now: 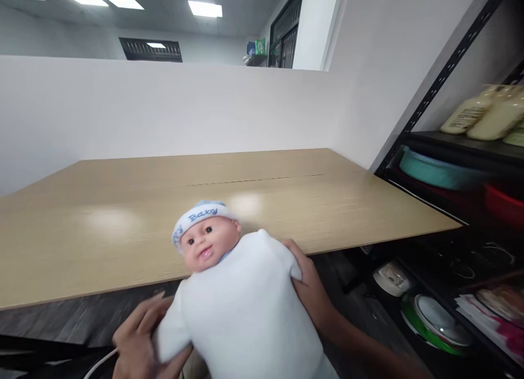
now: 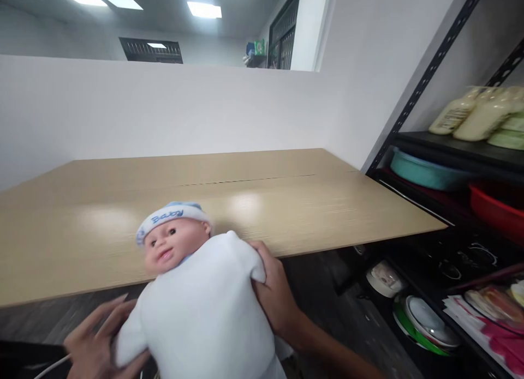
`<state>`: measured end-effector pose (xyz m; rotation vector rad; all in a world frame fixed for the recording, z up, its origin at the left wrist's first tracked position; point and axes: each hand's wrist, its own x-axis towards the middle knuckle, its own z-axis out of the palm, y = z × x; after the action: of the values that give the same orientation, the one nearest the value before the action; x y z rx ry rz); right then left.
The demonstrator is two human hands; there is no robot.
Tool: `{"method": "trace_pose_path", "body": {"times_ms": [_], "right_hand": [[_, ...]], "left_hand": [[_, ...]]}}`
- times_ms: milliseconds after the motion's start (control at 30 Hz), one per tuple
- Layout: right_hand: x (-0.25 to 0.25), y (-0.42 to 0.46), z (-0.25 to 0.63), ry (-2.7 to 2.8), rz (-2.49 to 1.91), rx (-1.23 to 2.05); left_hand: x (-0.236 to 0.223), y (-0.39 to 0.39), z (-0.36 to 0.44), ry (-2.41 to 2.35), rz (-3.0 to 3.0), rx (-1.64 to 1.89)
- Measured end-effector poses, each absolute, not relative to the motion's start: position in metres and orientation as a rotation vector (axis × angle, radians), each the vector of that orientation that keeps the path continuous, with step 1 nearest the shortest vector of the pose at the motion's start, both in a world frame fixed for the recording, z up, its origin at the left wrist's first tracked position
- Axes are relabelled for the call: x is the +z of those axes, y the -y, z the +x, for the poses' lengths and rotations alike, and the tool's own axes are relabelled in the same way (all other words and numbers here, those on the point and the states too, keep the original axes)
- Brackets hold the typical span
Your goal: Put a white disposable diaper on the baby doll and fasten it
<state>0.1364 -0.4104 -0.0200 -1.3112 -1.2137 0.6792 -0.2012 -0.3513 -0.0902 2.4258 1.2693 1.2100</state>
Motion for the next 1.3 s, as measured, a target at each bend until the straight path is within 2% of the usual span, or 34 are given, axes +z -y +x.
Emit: {"method": "trace_pose_path", "body": {"times_ms": [100, 167, 233, 333, 700, 1000, 1300], "right_hand": [[-0.007, 0.399, 0.171, 1.382, -1.521, 0.538], [-0.006, 0.392, 0.2, 1.573, -1.688, 0.321], [-0.013, 0.386, 0.228, 1.722, -1.788, 0.108], [-0.032, 0.378, 0.26, 1.833, -1.851, -0.012], [-0.097, 0.342, 0.303, 1.785, -1.856, 0.132], [-0.093, 0.194, 0.339, 1.912, -1.747, 0.289], [-0.093, 0.099, 0.372, 2.0, -1.645, 0.313]], "left_hand": [[-0.064, 0.322, -0.178, -1.196, 2.288, 1.018], [-0.048, 0.301, -0.16, -1.163, 2.204, 0.883], [-0.037, 0.282, -0.144, -1.112, 2.193, 0.804], [-0.033, 0.258, -0.129, -1.102, 2.29, 0.711], [-0.052, 0.191, -0.146, -1.209, 2.736, 0.648], [-0.066, 0.049, -0.12, -1.195, 2.777, 0.662], [-0.071, -0.052, -0.104, -1.258, 2.81, 0.817]]}}
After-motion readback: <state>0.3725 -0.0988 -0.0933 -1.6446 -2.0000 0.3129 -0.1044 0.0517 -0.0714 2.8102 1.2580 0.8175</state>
